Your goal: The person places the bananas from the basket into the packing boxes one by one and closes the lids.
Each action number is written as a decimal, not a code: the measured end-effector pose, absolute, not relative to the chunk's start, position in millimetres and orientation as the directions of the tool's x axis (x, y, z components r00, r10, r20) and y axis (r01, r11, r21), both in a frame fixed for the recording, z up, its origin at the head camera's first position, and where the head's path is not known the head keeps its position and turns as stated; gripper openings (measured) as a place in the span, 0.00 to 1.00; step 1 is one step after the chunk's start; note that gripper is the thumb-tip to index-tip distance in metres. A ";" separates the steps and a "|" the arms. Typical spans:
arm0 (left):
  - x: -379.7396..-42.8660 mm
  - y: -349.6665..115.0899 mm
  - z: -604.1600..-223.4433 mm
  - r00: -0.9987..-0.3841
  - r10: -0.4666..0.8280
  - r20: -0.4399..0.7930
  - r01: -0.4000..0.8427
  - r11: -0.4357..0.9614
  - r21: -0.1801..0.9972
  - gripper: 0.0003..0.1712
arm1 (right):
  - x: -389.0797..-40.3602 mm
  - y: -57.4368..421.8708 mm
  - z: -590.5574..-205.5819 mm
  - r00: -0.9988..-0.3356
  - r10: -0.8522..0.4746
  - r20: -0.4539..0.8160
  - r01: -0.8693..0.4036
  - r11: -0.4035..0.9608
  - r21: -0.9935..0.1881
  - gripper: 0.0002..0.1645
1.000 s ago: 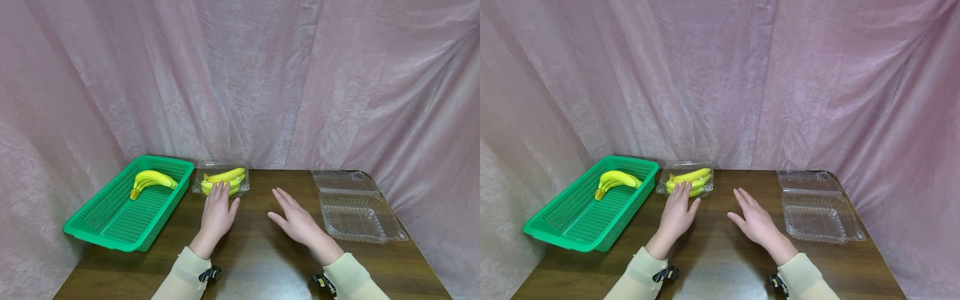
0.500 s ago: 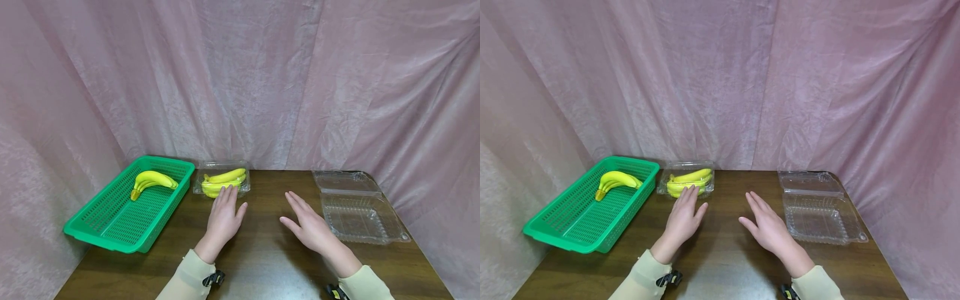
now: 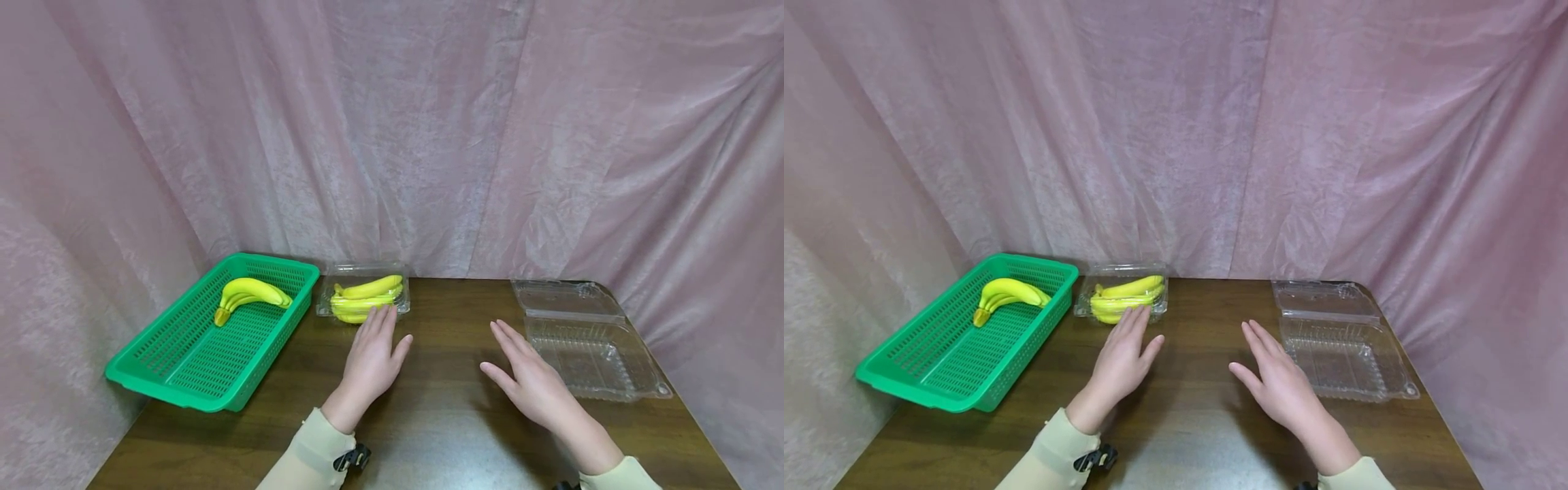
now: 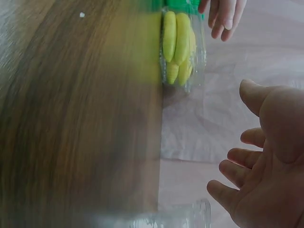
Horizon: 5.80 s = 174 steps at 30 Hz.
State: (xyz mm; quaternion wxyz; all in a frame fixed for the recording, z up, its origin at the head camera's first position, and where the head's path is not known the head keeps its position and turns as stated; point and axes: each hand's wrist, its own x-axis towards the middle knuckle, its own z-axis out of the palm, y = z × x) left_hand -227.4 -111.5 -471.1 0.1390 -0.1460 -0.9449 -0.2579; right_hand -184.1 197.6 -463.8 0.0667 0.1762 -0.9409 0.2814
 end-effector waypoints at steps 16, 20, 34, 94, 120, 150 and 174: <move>-220.9 -93.7 -473.6 -0.903 0.285 0.321 0.407 0.808 0.426 0.40 | -169.9 226.0 -453.8 -0.933 -0.249 0.258 -0.345 0.818 -0.460 0.50; -219.8 -84.2 -476.4 -0.893 0.325 0.310 0.433 0.809 0.398 0.40 | -165.7 235.4 -452.3 -0.938 -0.242 0.247 -0.332 0.828 -0.451 0.51; -218.3 -47.2 -475.0 -0.874 0.387 0.295 0.477 0.800 0.365 0.38 | -161.6 261.1 -450.3 -0.951 -0.189 0.243 -0.285 0.839 -0.464 0.52; -228.6 57.9 -473.5 -0.843 0.494 0.212 0.538 0.782 0.315 0.39 | -157.4 340.6 -465.3 -0.978 -0.032 0.205 -0.134 0.850 -0.509 0.52; -226.0 82.2 -476.3 -0.851 0.498 0.166 0.521 0.764 0.380 0.39 | -156.7 364.6 -474.0 -0.972 0.010 0.235 -0.111 0.862 -0.495 0.50; -226.1 91.9 -479.6 -0.832 0.538 0.133 0.546 0.755 0.364 0.37 | -154.2 380.9 -473.8 -0.998 0.052 0.048 0.023 0.877 -0.481 0.54; -226.9 87.2 -484.6 -0.842 0.529 0.106 0.527 0.762 0.377 0.37 | -151.2 375.1 -476.3 -0.997 0.066 -0.036 0.075 0.884 -0.462 0.58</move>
